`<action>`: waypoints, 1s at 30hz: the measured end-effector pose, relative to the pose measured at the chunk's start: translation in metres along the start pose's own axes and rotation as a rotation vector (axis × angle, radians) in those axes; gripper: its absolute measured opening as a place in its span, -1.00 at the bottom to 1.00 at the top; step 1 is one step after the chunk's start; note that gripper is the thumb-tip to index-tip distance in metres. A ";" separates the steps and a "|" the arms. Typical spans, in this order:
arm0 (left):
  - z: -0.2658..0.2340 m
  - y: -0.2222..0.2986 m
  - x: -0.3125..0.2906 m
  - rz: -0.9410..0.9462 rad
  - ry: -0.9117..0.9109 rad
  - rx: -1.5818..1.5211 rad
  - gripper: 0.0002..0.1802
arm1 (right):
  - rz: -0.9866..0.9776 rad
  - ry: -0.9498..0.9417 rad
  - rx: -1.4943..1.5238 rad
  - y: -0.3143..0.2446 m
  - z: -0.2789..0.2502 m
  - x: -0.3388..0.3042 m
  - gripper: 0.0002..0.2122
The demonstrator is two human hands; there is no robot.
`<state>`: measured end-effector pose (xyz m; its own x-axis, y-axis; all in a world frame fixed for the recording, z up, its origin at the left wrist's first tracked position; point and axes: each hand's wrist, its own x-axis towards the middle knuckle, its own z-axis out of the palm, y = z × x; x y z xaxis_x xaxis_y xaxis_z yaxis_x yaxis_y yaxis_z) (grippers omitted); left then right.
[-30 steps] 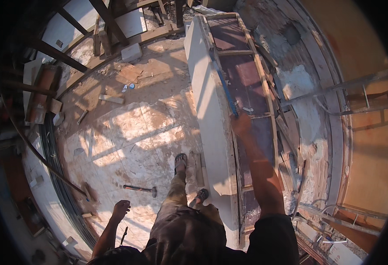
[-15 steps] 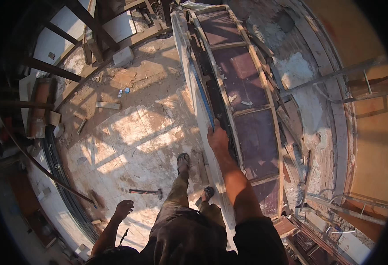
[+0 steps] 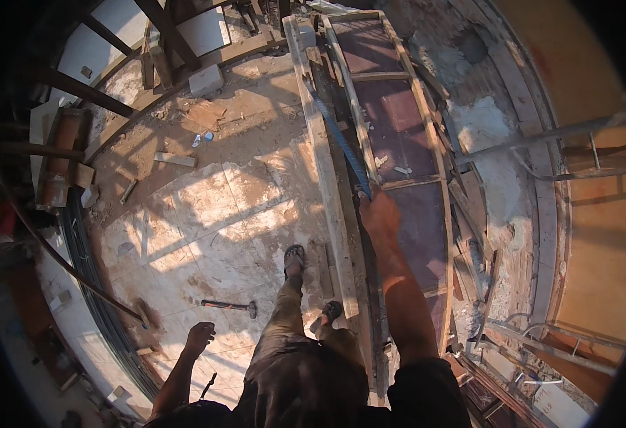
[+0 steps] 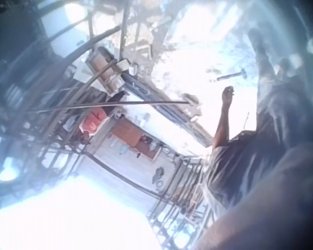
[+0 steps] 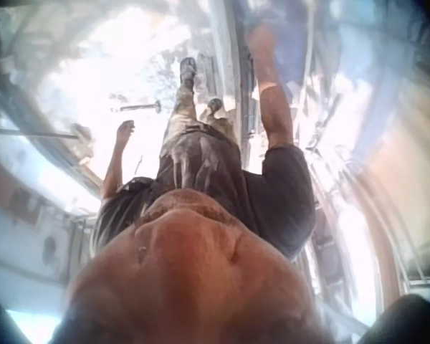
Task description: The person uses a pry bar to detach wooden forms from a concrete structure, prying pieces apart and moving the loosened lumber to the side.
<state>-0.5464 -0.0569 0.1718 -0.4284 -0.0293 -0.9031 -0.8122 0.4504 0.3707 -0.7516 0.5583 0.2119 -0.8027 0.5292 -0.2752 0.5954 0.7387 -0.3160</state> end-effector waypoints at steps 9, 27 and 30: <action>0.010 0.017 -0.006 0.088 0.029 -0.051 -0.67 | 0.158 -0.009 0.073 -0.026 0.092 -0.048 -0.56; -0.012 -0.021 -0.001 -0.071 0.055 -0.025 -0.60 | 0.140 -0.006 0.132 0.015 0.140 -0.031 -0.54; 0.005 0.032 -0.003 0.040 0.021 -0.074 -0.63 | 0.116 -0.002 0.160 0.023 0.160 -0.034 -0.53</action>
<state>-0.5691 -0.0378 0.1851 -0.4688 -0.0320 -0.8827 -0.8212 0.3840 0.4221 -0.7050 0.4909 0.0682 -0.7281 0.6062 -0.3199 0.6823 0.5965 -0.4226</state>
